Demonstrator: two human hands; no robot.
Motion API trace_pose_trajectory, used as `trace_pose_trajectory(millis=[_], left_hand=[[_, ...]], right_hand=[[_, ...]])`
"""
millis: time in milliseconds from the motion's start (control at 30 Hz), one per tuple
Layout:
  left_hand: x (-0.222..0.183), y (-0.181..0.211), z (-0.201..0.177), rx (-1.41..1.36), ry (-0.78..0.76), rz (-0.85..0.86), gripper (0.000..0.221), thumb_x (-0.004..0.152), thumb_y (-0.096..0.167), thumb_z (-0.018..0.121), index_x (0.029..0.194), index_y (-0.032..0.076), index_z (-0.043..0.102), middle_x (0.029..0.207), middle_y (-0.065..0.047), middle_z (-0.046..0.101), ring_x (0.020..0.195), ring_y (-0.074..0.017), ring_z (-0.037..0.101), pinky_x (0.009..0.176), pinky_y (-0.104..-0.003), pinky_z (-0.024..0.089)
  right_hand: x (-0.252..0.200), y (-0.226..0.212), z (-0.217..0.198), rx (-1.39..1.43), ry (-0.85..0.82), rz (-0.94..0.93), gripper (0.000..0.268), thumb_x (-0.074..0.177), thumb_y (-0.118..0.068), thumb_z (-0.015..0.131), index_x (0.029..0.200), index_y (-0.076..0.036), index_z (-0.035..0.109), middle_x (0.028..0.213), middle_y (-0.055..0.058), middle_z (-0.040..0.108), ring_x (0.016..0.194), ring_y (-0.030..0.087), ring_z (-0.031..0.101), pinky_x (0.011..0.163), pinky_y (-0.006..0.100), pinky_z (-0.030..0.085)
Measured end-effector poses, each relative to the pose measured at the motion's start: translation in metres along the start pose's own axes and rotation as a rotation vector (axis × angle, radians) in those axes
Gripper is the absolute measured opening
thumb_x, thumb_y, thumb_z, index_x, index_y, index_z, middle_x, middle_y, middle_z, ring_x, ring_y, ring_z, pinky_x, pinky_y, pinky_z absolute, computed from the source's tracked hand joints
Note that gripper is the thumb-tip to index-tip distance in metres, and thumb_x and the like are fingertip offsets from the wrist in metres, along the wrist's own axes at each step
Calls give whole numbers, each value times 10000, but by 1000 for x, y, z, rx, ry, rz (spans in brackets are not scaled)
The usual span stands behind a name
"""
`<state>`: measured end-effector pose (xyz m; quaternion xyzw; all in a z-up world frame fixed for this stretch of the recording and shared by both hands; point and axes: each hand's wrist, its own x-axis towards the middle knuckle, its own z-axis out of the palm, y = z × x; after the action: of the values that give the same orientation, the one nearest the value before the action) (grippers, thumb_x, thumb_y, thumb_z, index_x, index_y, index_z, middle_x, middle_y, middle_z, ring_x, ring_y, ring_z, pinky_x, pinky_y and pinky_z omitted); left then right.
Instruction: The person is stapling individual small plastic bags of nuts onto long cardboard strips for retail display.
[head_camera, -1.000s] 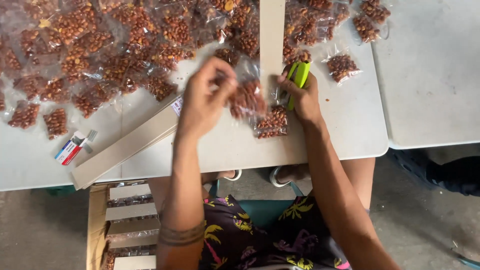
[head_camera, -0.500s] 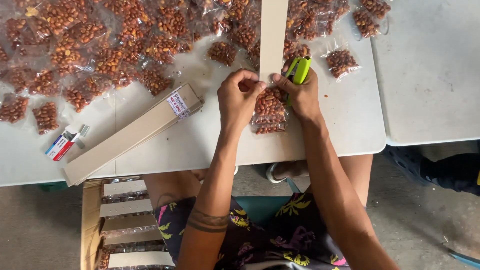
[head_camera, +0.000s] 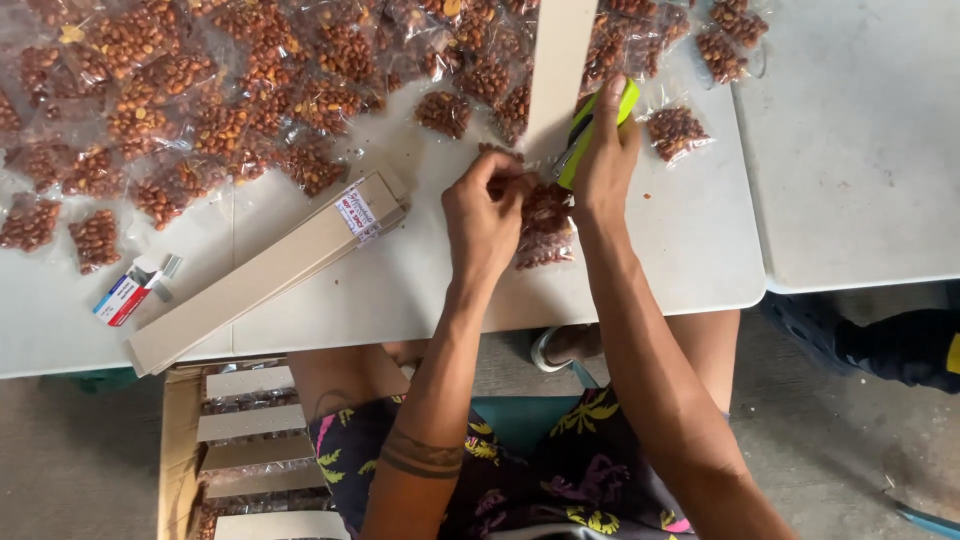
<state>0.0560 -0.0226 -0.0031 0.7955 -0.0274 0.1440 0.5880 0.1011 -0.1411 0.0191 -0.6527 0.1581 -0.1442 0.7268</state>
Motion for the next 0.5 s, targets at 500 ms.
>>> trace_pose_trajectory(millis=[500], left_hand=[[115, -29, -47, 164, -365, 87, 705, 878, 555, 749, 1358, 110, 489, 1501, -176, 407, 1396, -346, 462, 1129, -526, 421]], right_hand=[[33, 48, -47, 116, -479, 85, 279, 810, -90, 816, 1034, -57, 652, 990, 17, 716, 880, 148, 661, 744, 262, 539]])
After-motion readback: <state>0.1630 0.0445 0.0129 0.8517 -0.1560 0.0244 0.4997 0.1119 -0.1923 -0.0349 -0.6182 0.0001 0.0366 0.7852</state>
